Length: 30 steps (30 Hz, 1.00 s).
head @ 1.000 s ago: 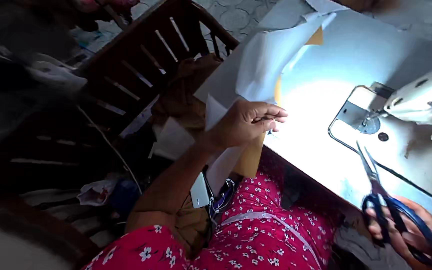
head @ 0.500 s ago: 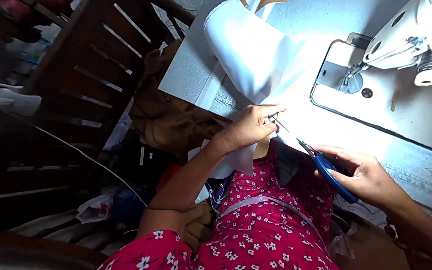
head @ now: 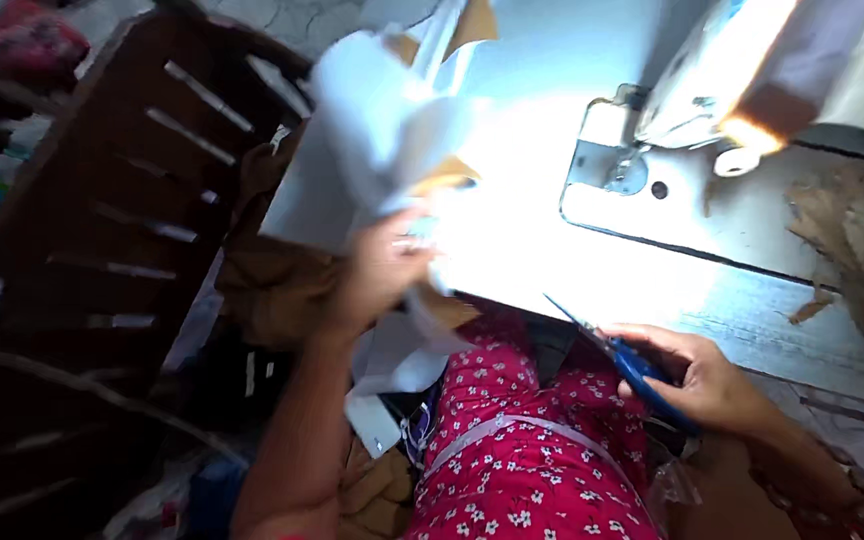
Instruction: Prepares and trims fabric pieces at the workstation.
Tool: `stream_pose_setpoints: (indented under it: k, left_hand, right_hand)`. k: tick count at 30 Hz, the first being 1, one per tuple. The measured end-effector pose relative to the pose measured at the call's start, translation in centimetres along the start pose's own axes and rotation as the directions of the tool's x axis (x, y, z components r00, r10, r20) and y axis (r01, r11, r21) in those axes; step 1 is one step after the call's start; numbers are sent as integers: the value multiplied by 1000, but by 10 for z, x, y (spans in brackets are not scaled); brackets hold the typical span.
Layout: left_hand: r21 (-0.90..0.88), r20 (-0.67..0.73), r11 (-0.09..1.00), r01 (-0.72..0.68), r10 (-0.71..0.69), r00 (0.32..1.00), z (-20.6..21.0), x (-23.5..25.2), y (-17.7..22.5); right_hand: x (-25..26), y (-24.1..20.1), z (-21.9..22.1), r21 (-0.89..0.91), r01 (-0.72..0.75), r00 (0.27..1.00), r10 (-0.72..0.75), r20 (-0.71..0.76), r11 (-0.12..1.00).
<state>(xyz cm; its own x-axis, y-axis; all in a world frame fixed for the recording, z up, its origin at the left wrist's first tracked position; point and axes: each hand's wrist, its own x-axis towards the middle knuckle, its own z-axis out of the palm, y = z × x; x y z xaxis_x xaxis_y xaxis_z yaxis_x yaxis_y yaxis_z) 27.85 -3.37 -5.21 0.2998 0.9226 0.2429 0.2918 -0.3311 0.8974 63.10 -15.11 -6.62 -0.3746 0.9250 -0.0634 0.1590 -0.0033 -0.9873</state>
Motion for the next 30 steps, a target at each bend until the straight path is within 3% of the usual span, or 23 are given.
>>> stream_pose_setpoints:
  k: [3,5,6,7,9,12,13,14,17,20,22,23,25,27,28,30]
  left_hand:
    - [59,-349,996,62,-37,937,-73,-7,5]
    - [-38,-586,978,206,-188,788,-109,-15,-10]
    - [-82,-631,970,227,-227,742,-128,-24,-26]
    - [-118,-632,974,192,-223,742,-144,-34,-44]
    - [-140,-612,978,155,-209,763,-125,-29,-38]
    - [12,-373,999,-48,49,927,-21,-22,9]
    - [27,-271,990,-136,139,953,16,-25,21]
    - [20,-200,981,-191,191,961,54,-29,36]
    - [-224,-56,917,-330,326,944,132,-39,57]
    - [-318,-75,836,-448,449,891,160,-34,66]
    - [-278,-20,837,-471,485,874,158,-21,57]
    - [-326,98,847,-420,473,876,155,-14,50]
    - [-535,414,835,-131,394,821,158,-8,34]
    - [-639,661,732,236,365,656,164,-14,31]
    - [-616,737,707,348,361,571,166,-17,31]
    - [-523,822,754,397,321,471,166,-22,23]
  right_hand:
    - [-31,1,-2,88,13,997,-20,79,996]
    - [-47,1,2,39,-10,987,3,161,999]
    - [-52,3,7,45,-18,982,9,189,999]
    - [-55,6,14,66,-11,984,-1,177,998]
    - [-54,14,35,107,85,996,-87,12,991]
    - [-32,18,63,54,279,915,-249,-317,959]
    - [-22,17,69,51,307,883,-264,-388,950]
    - [-12,16,74,65,330,857,-270,-439,942]
    - [7,13,87,99,394,788,-281,-547,914]
    - [7,5,83,23,385,707,-279,-650,922]
    - [0,-6,69,19,374,702,-270,-659,927]
    - [-4,-14,62,53,392,713,-267,-649,918]
    - [-9,-27,52,98,463,712,-304,-633,881]
    - [-12,-36,42,55,523,672,-372,-640,851]
    - [-14,-38,37,9,535,646,-402,-648,845]
    - [-21,-38,26,-49,526,593,-408,-694,849]
